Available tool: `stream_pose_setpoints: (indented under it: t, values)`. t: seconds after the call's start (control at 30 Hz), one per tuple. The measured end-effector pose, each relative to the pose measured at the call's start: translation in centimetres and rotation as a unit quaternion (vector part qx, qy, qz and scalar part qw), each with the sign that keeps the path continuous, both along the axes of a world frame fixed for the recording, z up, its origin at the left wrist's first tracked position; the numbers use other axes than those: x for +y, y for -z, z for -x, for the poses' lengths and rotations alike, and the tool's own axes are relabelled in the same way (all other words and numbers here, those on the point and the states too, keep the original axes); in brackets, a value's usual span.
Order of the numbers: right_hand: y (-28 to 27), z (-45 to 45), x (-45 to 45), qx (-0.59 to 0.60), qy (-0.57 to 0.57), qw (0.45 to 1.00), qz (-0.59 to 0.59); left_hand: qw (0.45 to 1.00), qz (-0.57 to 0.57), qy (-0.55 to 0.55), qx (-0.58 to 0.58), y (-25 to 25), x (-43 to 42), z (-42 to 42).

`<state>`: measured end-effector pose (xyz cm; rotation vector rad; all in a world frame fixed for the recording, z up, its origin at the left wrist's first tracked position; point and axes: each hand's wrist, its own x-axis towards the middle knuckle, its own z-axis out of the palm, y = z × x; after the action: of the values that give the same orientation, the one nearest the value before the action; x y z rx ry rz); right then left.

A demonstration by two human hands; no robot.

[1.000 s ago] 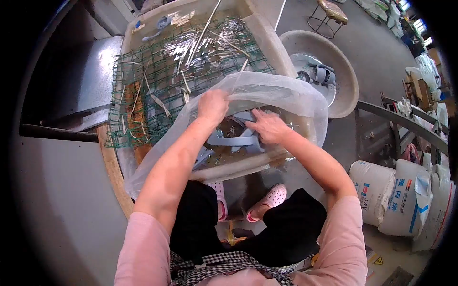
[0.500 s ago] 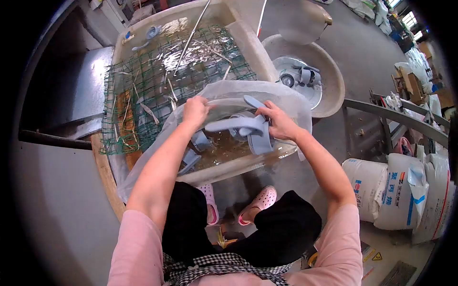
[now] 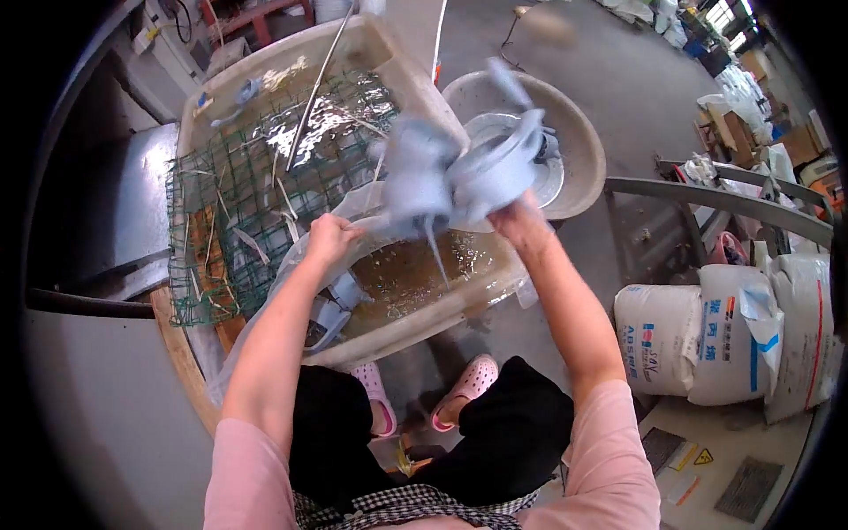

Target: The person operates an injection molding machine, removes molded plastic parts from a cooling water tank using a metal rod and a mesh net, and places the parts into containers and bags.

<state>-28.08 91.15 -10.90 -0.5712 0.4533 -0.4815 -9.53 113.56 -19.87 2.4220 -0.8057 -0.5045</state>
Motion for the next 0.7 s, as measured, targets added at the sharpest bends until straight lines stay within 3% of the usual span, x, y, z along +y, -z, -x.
stream_pose_setpoints:
  t: [0.07, 0.27, 0.4, 0.47, 0.5, 0.53, 0.57, 0.6, 0.67, 0.7]
  values:
    - [-0.1, -1.4, -3.7, -0.068, 0.029, 0.997, -0.026, 1.000, -0.014, 0.007, -0.004, -0.2, 0.1, 0.2]
    - [6.3, -6.0, -17.2, 0.117, 0.218, 0.969, 0.004, 0.998, -0.007, 0.051, -0.044, -1.0, 0.0, 0.4]
    - [6.7, -7.1, -19.2, 0.176, 0.200, 0.962, -0.050, 0.998, -0.033, 0.052, -0.024, -2.7, -0.3, 0.6]
    - [6.5, -7.5, -17.8, 0.280, 0.182, 0.932, 0.142, 0.994, -0.030, 0.084, -0.065, -2.5, -0.4, 0.3]
    - [5.3, -7.9, -14.7, 0.334, 0.217, 0.880, 0.259, 0.994, -0.051, 0.076, -0.067, -2.8, -0.5, 0.4]
    - [7.2, -8.2, -13.8, 0.308, 0.242, 0.760, 0.518, 0.994, -0.050, 0.072, -0.067, -3.0, -0.4, 0.4]
    - [3.8, -7.6, -6.7, 0.228, 0.216, 0.720, 0.619, 0.992, -0.039, 0.082, -0.091, -3.1, -0.3, 0.5]
    - [3.9, -7.2, -2.5, 0.147, 0.112, 0.710, 0.680, 0.989, -0.030, 0.091, -0.115, -3.3, 0.0, 0.7]
    - [4.3, -5.9, 7.3, 0.061, -0.191, 0.661, 0.723, 0.987, -0.040, 0.091, -0.123, -4.3, 0.3, 1.1]
    - [4.5, -5.8, 11.2, 0.106, -0.352, 0.554, 0.747, 0.985, -0.049, 0.096, -0.134, -4.8, 0.3, 1.2]
